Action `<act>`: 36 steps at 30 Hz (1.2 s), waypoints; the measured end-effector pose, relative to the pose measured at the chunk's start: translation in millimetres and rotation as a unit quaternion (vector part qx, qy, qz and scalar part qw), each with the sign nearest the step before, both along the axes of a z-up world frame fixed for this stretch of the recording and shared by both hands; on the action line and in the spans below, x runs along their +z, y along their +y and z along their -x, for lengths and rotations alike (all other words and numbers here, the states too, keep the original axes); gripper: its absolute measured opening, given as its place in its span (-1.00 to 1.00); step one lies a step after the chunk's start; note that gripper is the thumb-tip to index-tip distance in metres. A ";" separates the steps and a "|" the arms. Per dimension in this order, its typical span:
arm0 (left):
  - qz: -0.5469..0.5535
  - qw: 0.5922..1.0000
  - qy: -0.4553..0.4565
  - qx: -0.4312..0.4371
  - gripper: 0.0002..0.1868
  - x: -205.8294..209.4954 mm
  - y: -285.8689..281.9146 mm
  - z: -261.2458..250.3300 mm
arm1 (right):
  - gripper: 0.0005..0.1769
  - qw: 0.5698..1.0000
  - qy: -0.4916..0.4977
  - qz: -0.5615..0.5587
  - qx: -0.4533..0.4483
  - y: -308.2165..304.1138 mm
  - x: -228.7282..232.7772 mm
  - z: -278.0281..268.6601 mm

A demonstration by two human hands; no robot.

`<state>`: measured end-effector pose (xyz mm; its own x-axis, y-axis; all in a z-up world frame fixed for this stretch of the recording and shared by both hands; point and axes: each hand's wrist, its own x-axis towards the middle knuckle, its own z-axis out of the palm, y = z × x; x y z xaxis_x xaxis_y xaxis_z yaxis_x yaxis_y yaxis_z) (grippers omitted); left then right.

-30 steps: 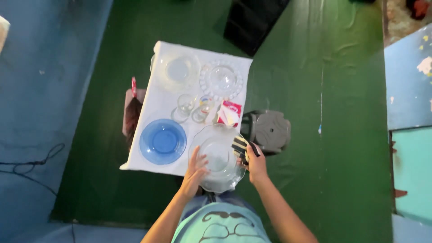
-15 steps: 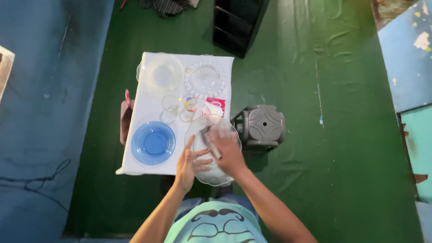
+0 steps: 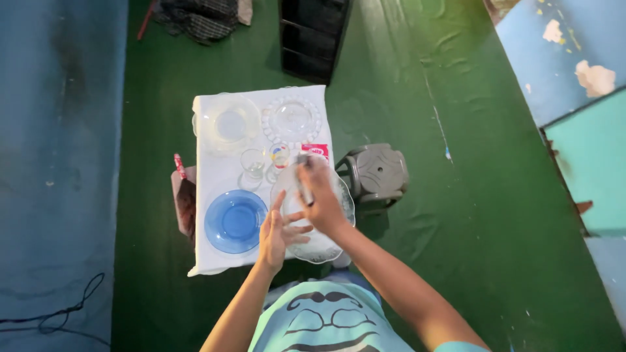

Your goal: The person wipes several clear glass plates and a blue plastic plate on a table using a striped cloth. The person handles each plate one at a time, turning them over and wiping both sides before placing them back on the table.

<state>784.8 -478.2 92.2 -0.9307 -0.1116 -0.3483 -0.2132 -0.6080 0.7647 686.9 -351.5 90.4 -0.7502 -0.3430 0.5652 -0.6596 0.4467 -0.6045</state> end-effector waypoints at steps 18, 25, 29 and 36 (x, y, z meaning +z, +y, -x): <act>0.004 1.000 0.009 0.001 -0.19 7.0 -51.9 -23.8 | -0.38 0.986 -0.015 -0.085 0.143 -39.7 -29.0 11.1; 0.071 0.995 -0.026 0.065 -0.32 8.1 -50.4 -20.6 | -0.01 0.966 -0.212 -0.071 0.131 -37.7 -34.3 -52.7; 0.183 0.979 0.050 0.071 -0.27 -15.8 -64.3 -17.2 | -0.27 0.949 -0.230 -0.094 0.195 -3.1 -25.3 -71.4; 0.141 0.988 0.029 0.053 -0.24 -21.3 -45.4 -4.5 | -0.30 0.950 -0.277 -0.033 0.141 0.4 -21.6 -82.5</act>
<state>789.2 -523.6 70.9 -0.9264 -0.2942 -0.2352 -0.1098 -0.3863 0.9158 769.4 -351.1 68.8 -0.7997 -0.5950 0.0801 -0.3468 0.3490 -0.8706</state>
